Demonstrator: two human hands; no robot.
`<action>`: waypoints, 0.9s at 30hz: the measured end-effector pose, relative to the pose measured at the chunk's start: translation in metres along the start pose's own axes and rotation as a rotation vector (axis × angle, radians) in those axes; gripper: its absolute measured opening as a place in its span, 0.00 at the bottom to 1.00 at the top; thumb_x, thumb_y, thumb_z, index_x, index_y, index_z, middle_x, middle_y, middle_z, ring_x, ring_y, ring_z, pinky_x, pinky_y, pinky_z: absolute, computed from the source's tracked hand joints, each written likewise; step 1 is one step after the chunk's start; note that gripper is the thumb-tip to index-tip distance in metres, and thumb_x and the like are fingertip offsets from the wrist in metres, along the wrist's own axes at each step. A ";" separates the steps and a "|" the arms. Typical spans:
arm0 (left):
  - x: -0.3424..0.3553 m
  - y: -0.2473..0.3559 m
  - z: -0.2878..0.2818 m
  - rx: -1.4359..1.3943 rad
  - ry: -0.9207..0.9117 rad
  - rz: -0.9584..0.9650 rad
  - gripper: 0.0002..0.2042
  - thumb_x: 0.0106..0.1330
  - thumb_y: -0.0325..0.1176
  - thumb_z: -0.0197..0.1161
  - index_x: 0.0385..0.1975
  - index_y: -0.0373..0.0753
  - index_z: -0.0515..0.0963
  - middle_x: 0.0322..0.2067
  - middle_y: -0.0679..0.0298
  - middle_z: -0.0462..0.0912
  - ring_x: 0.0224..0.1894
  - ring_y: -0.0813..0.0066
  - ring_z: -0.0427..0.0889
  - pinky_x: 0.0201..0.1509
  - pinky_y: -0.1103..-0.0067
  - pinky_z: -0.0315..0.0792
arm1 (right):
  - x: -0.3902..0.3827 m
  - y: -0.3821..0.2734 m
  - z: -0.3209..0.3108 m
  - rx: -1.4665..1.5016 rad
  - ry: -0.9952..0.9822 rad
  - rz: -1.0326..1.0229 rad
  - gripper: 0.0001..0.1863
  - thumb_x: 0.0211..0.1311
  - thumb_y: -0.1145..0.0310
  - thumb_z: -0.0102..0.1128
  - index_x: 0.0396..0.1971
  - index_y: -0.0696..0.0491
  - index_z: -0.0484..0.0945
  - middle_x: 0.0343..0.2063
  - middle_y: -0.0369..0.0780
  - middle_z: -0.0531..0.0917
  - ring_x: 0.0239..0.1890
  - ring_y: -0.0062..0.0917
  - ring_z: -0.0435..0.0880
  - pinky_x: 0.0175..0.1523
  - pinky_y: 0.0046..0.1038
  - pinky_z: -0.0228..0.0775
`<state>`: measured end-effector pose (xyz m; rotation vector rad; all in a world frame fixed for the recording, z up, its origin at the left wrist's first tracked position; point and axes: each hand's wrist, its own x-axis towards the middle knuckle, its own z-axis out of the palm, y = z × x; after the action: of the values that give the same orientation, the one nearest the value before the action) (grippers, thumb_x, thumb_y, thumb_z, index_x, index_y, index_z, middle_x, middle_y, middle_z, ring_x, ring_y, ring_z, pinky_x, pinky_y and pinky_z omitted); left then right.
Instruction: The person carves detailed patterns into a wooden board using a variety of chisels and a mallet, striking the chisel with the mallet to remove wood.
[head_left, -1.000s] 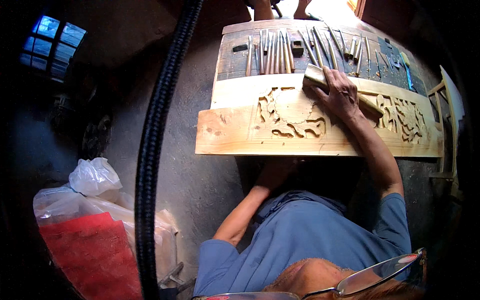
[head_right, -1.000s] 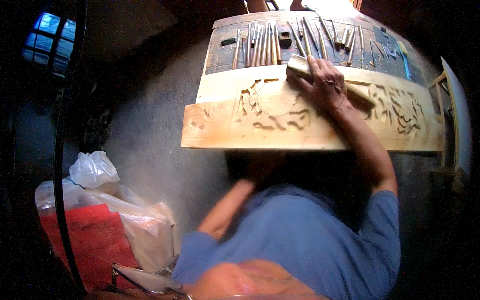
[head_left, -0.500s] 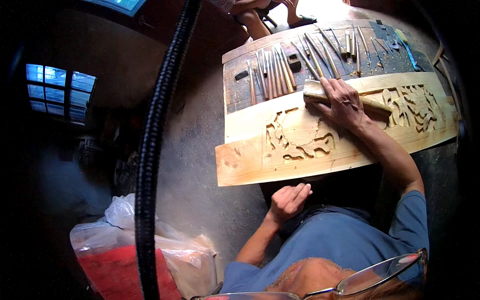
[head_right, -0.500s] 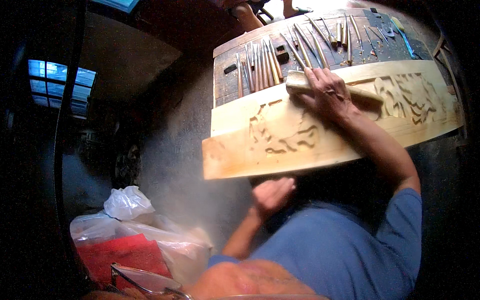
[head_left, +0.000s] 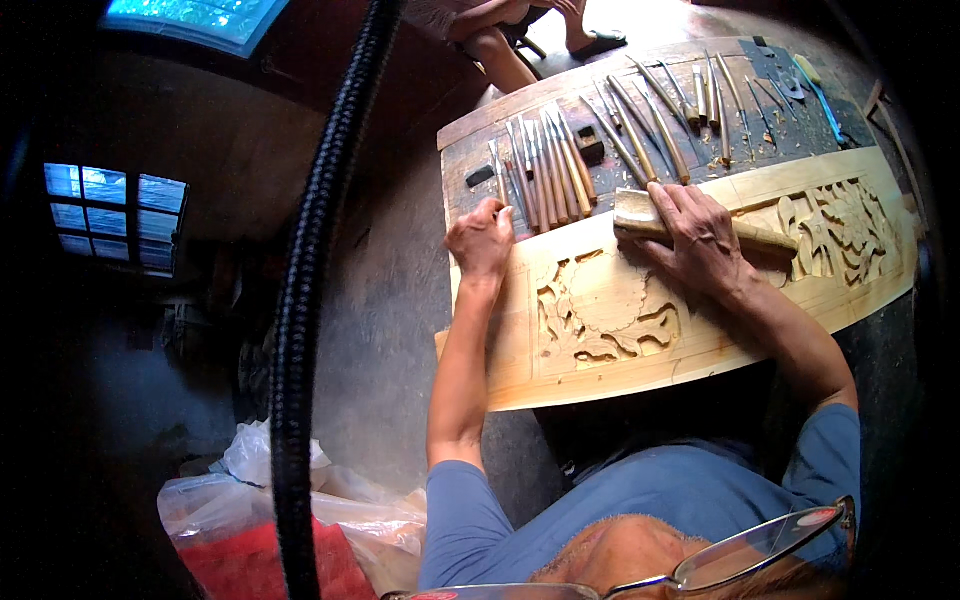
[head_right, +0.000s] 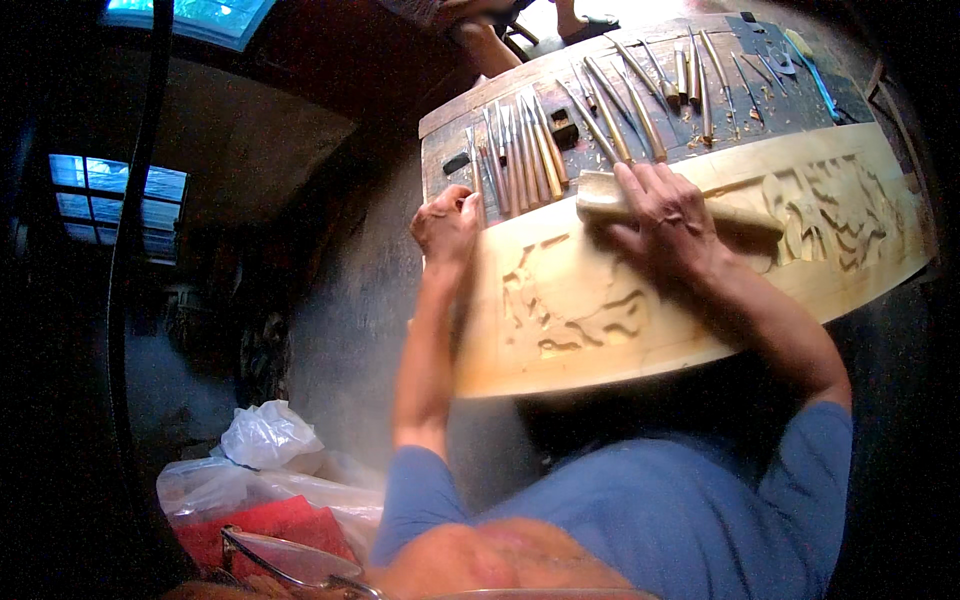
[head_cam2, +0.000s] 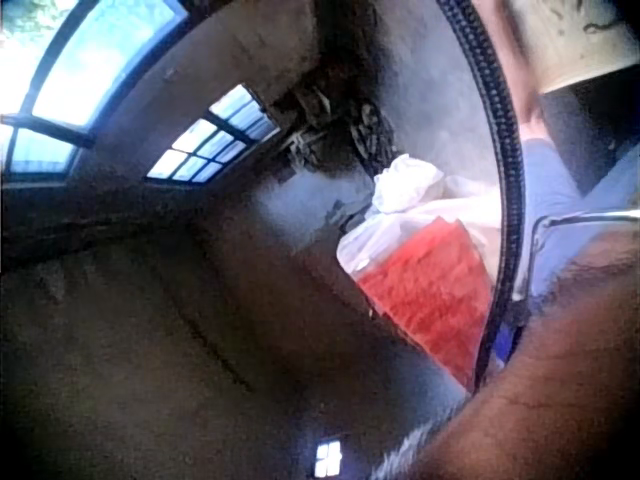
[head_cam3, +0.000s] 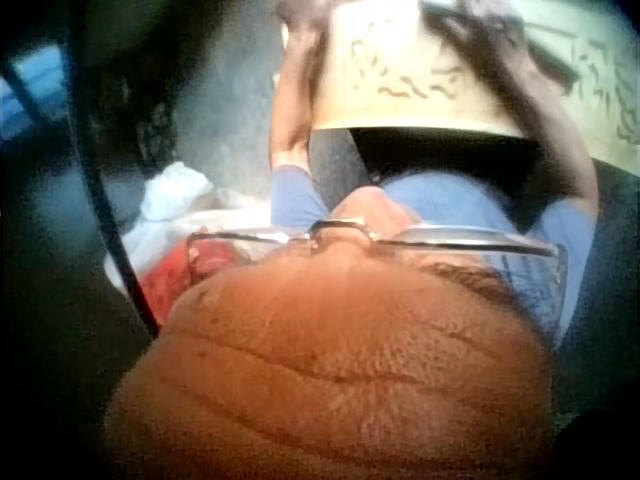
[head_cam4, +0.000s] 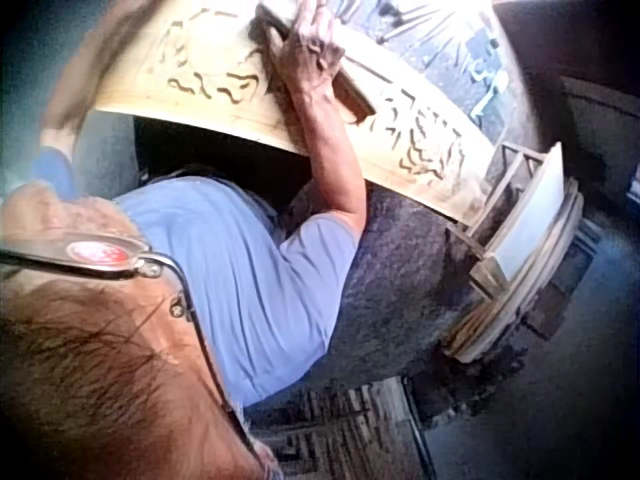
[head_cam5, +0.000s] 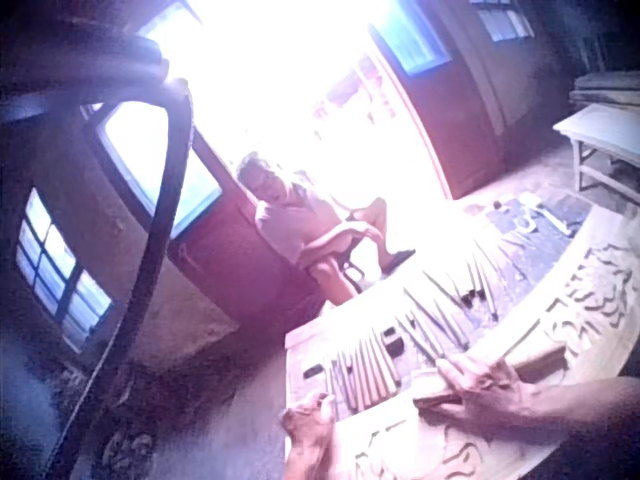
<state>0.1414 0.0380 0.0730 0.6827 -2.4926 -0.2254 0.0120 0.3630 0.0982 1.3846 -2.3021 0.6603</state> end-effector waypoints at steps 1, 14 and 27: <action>0.008 0.003 0.010 -0.026 -0.016 0.004 0.10 0.66 0.45 0.72 0.37 0.48 0.93 0.31 0.58 0.92 0.34 0.58 0.93 0.45 0.65 0.83 | 0.000 0.000 0.001 0.001 -0.002 0.001 0.40 0.54 0.57 0.83 0.61 0.68 0.77 0.46 0.52 0.85 0.48 0.44 0.86 0.54 0.41 0.81; 0.053 0.017 0.066 0.191 -0.369 -0.220 0.18 0.62 0.48 0.69 0.38 0.39 0.93 0.42 0.47 0.93 0.49 0.45 0.92 0.57 0.58 0.84 | 0.003 0.001 -0.004 0.015 -0.032 0.005 0.42 0.46 0.63 0.86 0.60 0.65 0.77 0.46 0.50 0.84 0.47 0.43 0.85 0.53 0.41 0.80; 0.037 0.019 0.032 -0.131 0.066 -0.167 0.13 0.68 0.42 0.69 0.34 0.38 0.85 0.28 0.50 0.90 0.31 0.53 0.91 0.39 0.61 0.82 | 0.004 -0.001 -0.008 0.089 -0.011 0.016 0.38 0.50 0.62 0.83 0.57 0.68 0.78 0.43 0.50 0.84 0.45 0.43 0.85 0.51 0.42 0.79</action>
<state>0.0897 0.0356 0.0683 0.8302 -2.3358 -0.4163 0.0114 0.3643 0.1070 1.4137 -2.3195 0.7705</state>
